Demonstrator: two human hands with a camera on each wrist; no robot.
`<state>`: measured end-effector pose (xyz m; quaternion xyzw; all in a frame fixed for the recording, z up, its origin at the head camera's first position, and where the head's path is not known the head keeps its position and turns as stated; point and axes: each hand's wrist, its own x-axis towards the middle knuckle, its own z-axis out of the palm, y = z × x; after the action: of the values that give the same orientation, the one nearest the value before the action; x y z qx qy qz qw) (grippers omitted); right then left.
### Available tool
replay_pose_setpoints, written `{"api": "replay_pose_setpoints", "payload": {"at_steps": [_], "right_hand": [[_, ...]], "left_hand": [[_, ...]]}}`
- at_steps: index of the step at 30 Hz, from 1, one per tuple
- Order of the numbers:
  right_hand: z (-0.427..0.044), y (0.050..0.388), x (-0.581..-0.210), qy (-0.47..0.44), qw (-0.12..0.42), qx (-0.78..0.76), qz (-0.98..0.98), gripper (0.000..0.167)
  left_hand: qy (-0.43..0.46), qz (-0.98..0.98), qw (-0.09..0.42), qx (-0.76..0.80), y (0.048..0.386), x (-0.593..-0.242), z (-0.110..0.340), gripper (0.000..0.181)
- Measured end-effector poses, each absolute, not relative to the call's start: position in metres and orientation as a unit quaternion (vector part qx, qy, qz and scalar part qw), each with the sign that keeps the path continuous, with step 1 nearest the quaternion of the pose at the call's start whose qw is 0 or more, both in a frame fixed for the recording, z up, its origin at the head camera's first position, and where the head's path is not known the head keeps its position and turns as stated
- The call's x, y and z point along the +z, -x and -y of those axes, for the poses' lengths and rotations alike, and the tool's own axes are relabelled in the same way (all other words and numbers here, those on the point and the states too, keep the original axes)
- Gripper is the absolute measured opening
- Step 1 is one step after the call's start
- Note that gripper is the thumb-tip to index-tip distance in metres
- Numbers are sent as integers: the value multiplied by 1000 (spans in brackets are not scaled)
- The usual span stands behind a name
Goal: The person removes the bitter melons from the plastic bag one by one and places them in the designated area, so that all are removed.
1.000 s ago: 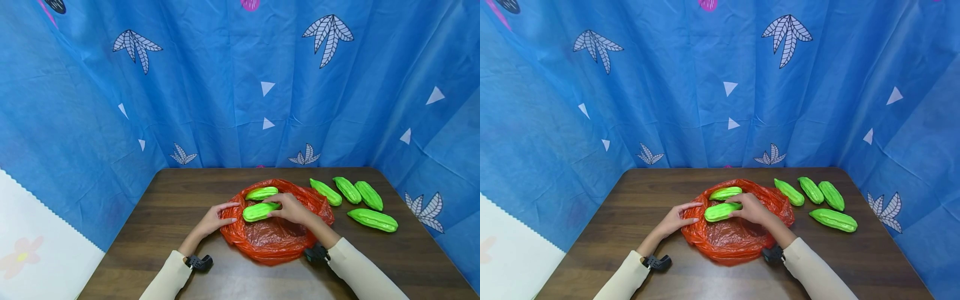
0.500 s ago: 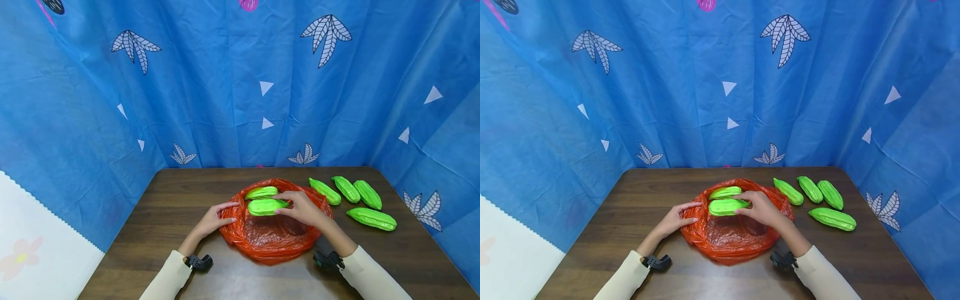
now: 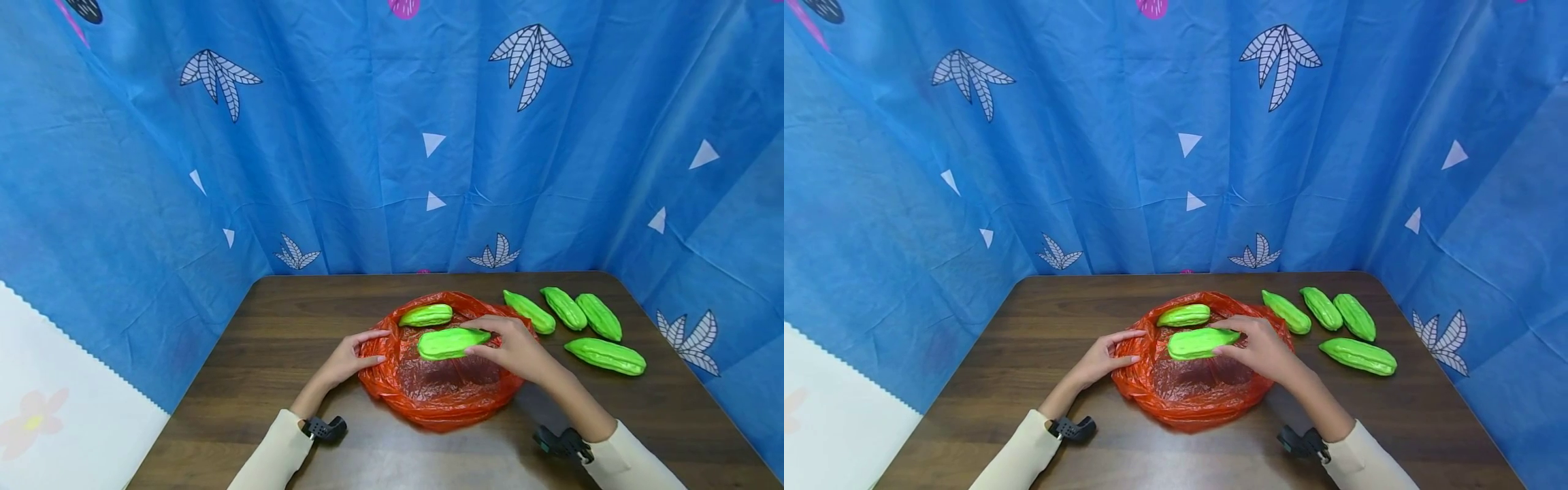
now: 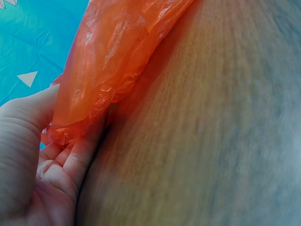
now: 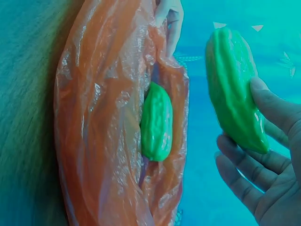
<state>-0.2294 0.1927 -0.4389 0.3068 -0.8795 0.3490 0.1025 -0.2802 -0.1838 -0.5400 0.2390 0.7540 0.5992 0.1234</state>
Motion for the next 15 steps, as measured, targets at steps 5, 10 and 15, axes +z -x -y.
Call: {"api": "replay_pose_setpoints", "payload": {"at_steps": [5,10,15], "right_hand": [[-200,222,-434,-293,124,342,884,46],[-207,214,-431,-278,143,331,891,44],[-213,205,-429,-273,163,328,890,43]], "left_hand": [[-238,-753,125,601,280,-538,184,53],[-241,-750,125,604,281,-538,184,53],[-239,-750,126,603,281,-539,184,54]]}}
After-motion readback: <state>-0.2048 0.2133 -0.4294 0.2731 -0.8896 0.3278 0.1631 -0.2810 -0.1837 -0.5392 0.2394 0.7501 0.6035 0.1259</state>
